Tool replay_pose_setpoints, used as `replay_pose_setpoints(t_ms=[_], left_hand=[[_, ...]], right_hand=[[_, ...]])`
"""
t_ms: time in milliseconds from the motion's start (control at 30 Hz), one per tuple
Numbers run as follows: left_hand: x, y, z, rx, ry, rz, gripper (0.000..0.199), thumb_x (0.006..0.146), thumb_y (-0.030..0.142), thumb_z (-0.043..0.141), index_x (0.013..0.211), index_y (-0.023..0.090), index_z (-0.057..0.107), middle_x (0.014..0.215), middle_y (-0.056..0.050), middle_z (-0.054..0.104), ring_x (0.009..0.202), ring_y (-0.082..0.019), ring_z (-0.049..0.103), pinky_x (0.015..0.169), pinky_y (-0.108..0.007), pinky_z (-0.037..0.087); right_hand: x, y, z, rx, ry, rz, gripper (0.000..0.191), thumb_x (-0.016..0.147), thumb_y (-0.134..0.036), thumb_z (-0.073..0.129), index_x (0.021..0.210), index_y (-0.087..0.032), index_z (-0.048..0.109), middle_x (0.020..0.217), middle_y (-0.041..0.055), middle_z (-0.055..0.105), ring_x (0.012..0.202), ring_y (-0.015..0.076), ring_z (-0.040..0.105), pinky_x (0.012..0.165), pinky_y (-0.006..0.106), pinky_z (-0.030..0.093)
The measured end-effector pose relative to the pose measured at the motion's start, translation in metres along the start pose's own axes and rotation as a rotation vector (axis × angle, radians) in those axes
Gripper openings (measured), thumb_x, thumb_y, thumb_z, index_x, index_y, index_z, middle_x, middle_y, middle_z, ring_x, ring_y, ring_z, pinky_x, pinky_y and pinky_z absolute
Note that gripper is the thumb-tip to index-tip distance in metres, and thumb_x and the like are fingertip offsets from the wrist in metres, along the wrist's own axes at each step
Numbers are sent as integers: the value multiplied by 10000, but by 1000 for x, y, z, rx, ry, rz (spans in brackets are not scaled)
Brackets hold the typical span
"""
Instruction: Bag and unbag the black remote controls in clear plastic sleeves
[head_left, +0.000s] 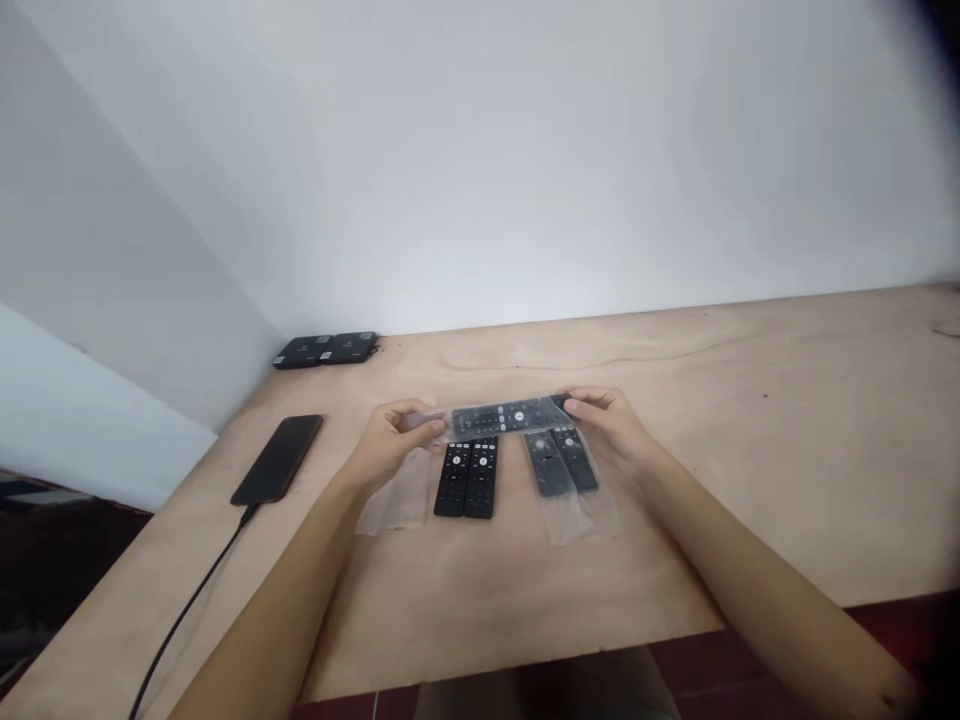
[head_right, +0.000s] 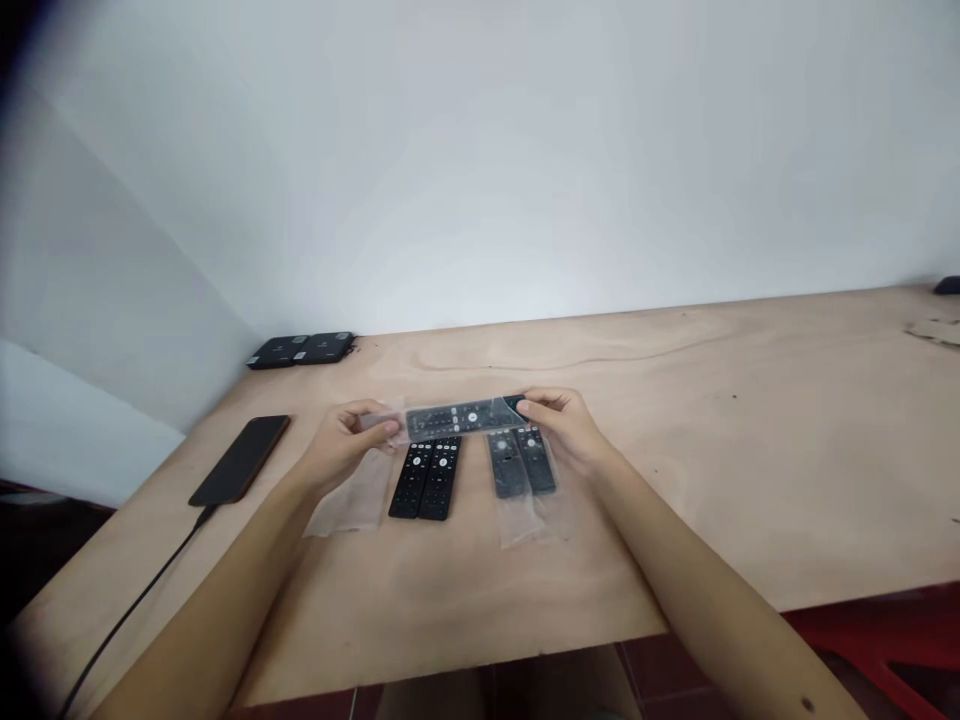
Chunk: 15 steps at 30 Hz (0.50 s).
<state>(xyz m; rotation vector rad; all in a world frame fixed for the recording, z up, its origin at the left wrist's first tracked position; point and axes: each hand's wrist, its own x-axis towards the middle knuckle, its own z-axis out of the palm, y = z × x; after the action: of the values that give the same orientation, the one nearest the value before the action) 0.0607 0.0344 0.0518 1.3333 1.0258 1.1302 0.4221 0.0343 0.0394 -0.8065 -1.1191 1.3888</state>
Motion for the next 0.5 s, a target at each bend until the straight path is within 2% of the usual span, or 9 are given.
replay_pose_setpoints(t_ms=[67, 133, 233, 333, 400, 500], left_hand=[[0, 1, -5, -17, 33, 11, 406, 737, 387, 1052, 991, 151, 841, 893, -78, 854, 765, -214, 813, 652, -293, 697], [1, 1, -7, -36, 40, 8, 440, 723, 359, 1060, 1046, 142, 856, 913, -92, 859, 758, -209, 804, 628, -278, 678], [3, 1, -9, -93, 51, -3, 498, 717, 306, 1062, 1136, 127, 861, 856, -84, 849, 639, -152, 742, 562, -226, 610], [7, 2, -14, -201, 112, 3, 524, 715, 227, 1055, 1188, 141, 849, 774, -38, 822, 601, -111, 705, 553, -173, 556], [10, 5, -22, -296, 167, 21, 468, 719, 190, 1034, 1148, 162, 850, 805, -27, 827, 681, -117, 741, 618, -167, 579], [13, 11, -36, -462, 242, 72, 252, 734, 183, 970, 939, 197, 824, 857, 4, 827, 795, -121, 769, 781, -192, 629]], right_hand=[[2, 1, -4, 13, 23, 21, 311, 775, -476, 1020, 863, -235, 844, 897, 29, 806, 713, 172, 689, 648, 316, 567], [3, 1, -5, 20, 21, 53, 321, 782, -466, 1009, 932, -235, 844, 865, 21, 797, 621, 145, 639, 558, 287, 520], [2, 2, -3, 21, -1, 101, 378, 786, -420, 990, 1088, -229, 870, 911, 36, 818, 592, 127, 620, 541, 275, 516], [4, 1, -3, 26, -12, 120, 340, 791, -390, 958, 1065, -200, 892, 899, 51, 824, 597, 120, 598, 547, 268, 514], [6, -1, -8, 32, -10, 117, 274, 798, -375, 936, 1002, -198, 896, 882, 51, 818, 616, 126, 600, 549, 264, 512], [9, -6, -19, 40, -9, 115, 221, 793, -344, 921, 958, -200, 889, 843, 39, 796, 640, 134, 610, 545, 253, 509]])
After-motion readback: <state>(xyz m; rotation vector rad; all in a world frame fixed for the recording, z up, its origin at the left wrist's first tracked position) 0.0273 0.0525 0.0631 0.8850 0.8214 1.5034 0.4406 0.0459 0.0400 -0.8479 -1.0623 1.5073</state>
